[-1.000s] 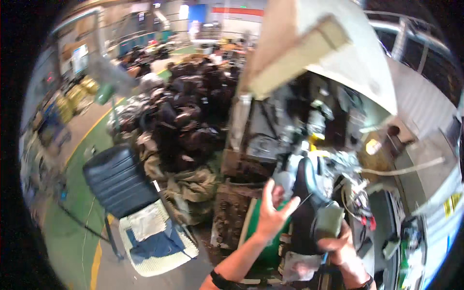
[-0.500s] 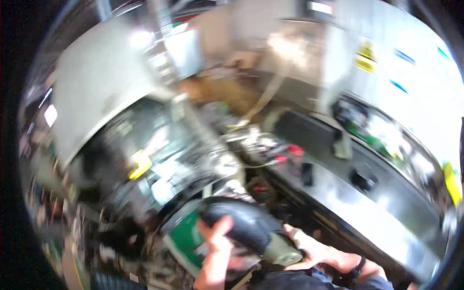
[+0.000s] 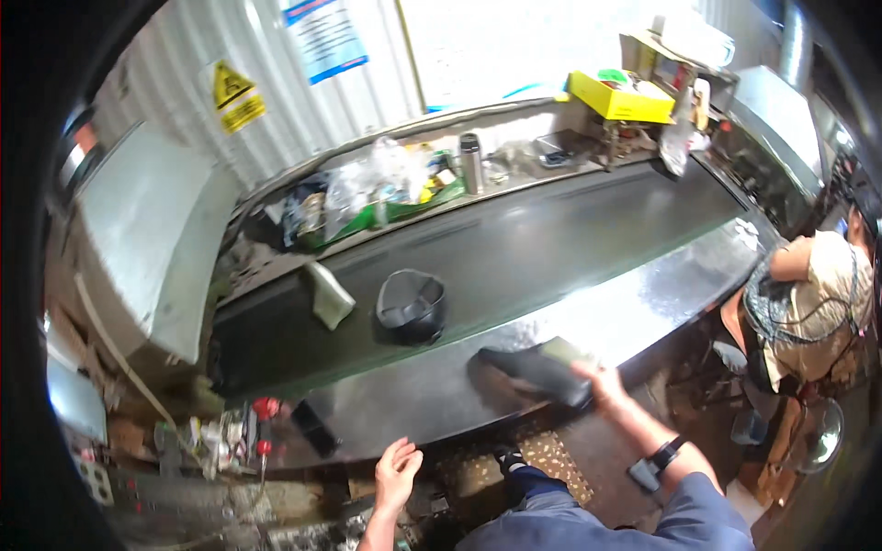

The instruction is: The person is using a shoe-lasting machine to shape and attach the upper part of the shoe to the last, and then placing the semi-finished shoe on a conveyor belt.

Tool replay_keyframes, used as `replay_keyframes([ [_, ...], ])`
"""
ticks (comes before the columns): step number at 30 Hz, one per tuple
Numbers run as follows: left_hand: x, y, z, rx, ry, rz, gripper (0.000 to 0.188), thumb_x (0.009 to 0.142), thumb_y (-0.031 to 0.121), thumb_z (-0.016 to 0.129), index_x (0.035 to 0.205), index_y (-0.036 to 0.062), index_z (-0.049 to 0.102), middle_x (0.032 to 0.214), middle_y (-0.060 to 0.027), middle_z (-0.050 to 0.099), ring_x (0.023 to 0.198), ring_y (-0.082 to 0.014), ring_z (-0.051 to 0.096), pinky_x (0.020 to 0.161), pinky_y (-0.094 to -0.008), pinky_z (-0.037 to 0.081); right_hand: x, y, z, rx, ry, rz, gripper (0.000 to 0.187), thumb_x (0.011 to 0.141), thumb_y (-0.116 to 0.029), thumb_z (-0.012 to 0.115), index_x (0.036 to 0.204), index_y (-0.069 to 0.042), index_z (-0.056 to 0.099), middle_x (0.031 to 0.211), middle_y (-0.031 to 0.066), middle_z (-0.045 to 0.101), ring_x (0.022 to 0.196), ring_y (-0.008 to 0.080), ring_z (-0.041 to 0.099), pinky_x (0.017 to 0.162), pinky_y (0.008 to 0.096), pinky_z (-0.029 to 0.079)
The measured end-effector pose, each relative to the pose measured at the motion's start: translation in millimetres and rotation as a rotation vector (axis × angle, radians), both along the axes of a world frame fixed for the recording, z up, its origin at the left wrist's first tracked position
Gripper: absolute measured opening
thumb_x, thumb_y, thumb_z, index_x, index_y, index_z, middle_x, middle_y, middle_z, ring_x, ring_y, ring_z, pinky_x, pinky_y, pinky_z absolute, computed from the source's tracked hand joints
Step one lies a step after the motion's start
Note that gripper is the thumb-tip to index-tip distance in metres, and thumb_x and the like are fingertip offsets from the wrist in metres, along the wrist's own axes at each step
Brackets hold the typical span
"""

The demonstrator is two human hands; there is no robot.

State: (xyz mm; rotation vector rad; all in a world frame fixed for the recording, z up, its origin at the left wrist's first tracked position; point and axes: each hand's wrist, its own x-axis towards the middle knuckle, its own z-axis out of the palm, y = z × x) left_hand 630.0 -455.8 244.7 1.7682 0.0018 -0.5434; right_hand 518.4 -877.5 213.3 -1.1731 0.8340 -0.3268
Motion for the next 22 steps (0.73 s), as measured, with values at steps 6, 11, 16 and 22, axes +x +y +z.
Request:
replay_keyframes([
  [6, 57, -8, -48, 0.136, -0.010, -0.073, 0.051, 0.091, 0.009, 0.069, 0.136, -0.0035, 0.051, 0.127, -0.0210, 0.062, 0.114, -0.0276, 0.062, 0.101, -0.0387, 0.049, 17, -213, -36, 0.038, 0.123, -0.823, 0.054, 0.083, -0.032, 0.079, 0.129, -0.011, 0.058, 0.115, 0.0116, 0.066, 0.104, 0.0270, 0.064, 0.089, 0.0455, 0.053],
  [11, 91, -97, -58, 0.298, -0.067, -0.424, 0.052, 0.094, 0.016, 0.069, 0.136, -0.0065, 0.051, 0.133, -0.0218, 0.059, 0.121, -0.0263, 0.059, 0.103, -0.0359, 0.046, -16, -236, -97, -0.301, -0.045, -0.705, 0.039, 0.096, -0.026, 0.057, 0.126, -0.001, 0.053, 0.111, 0.0182, 0.065, 0.094, 0.0289, 0.064, 0.085, 0.0396, 0.052],
  [16, 108, -162, -48, 0.430, -0.787, -0.535, 0.048, 0.095, 0.023, 0.066, 0.133, -0.0045, 0.055, 0.128, -0.0254, 0.060, 0.120, -0.0362, 0.059, 0.104, -0.0429, 0.046, 66, -53, -106, -1.286, 0.107, 0.311, 0.042, 0.091, -0.022, 0.065, 0.127, -0.003, 0.054, 0.134, 0.0195, 0.055, 0.124, 0.0420, 0.050, 0.107, 0.0582, 0.037],
  [22, 165, -190, -135, 0.413, -1.047, -0.879, 0.059, 0.088, 0.025, 0.073, 0.136, -0.0010, 0.052, 0.138, -0.0191, 0.054, 0.126, -0.0369, 0.053, 0.113, -0.0502, 0.037, 64, -68, -111, -1.165, 0.107, 0.355, 0.043, 0.098, -0.034, 0.057, 0.133, -0.009, 0.053, 0.155, 0.0201, 0.036, 0.146, 0.0439, 0.026, 0.115, 0.0668, 0.023],
])
